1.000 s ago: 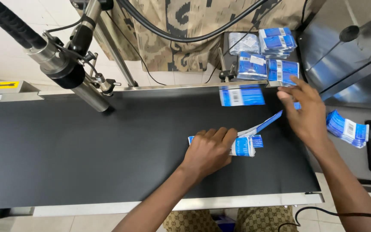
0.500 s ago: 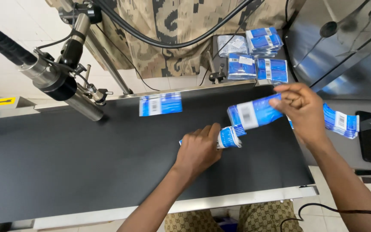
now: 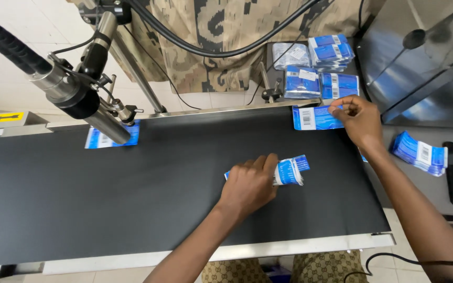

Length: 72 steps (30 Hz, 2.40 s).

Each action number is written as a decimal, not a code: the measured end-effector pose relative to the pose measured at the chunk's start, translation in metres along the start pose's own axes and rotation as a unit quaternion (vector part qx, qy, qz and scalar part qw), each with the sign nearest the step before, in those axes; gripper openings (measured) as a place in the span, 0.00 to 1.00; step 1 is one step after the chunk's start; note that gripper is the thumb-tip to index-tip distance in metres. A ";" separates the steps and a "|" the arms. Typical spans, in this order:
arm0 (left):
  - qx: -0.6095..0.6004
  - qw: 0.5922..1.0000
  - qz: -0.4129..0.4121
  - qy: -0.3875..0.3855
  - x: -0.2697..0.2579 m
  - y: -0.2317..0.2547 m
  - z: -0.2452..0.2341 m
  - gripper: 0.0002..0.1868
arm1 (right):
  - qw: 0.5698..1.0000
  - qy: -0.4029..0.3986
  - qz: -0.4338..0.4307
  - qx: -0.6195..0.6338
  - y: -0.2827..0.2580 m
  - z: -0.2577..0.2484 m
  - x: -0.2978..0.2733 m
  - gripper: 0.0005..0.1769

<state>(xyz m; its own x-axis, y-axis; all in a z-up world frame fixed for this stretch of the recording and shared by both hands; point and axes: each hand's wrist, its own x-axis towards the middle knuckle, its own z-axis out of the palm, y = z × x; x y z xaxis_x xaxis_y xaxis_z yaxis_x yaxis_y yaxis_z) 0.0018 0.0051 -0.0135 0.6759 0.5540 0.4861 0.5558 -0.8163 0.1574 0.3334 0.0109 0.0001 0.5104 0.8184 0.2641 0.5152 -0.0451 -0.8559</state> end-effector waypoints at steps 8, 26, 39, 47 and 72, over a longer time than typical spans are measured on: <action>0.003 0.999 0.011 0.031 0.000 0.002 -0.004 0.13 | 0.984 0.008 -0.047 -0.170 0.010 0.018 0.006 0.11; -0.009 0.998 0.010 0.056 0.003 0.009 -0.016 0.14 | 0.953 -0.298 0.048 -0.003 -0.126 -0.015 -0.114 0.28; -0.024 0.997 0.030 0.068 0.003 0.009 -0.016 0.15 | 0.983 -0.167 0.033 -0.065 -0.136 -0.011 -0.129 0.29; -0.033 0.998 0.019 0.045 0.003 0.009 -0.016 0.13 | 0.995 -0.101 -0.016 0.023 -0.123 -0.008 -0.131 0.31; -0.006 0.997 -0.028 -0.076 0.001 -0.005 0.002 0.28 | 0.994 0.002 -0.036 -0.105 0.019 0.000 0.004 0.14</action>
<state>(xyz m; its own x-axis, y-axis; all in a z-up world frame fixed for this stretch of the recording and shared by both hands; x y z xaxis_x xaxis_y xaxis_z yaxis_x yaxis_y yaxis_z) 0.0003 0.0098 -0.0155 0.7105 0.6157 0.3406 0.5893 -0.7852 0.1901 0.3456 0.0137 -0.0153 0.4695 0.8214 0.3237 0.6829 -0.1054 -0.7229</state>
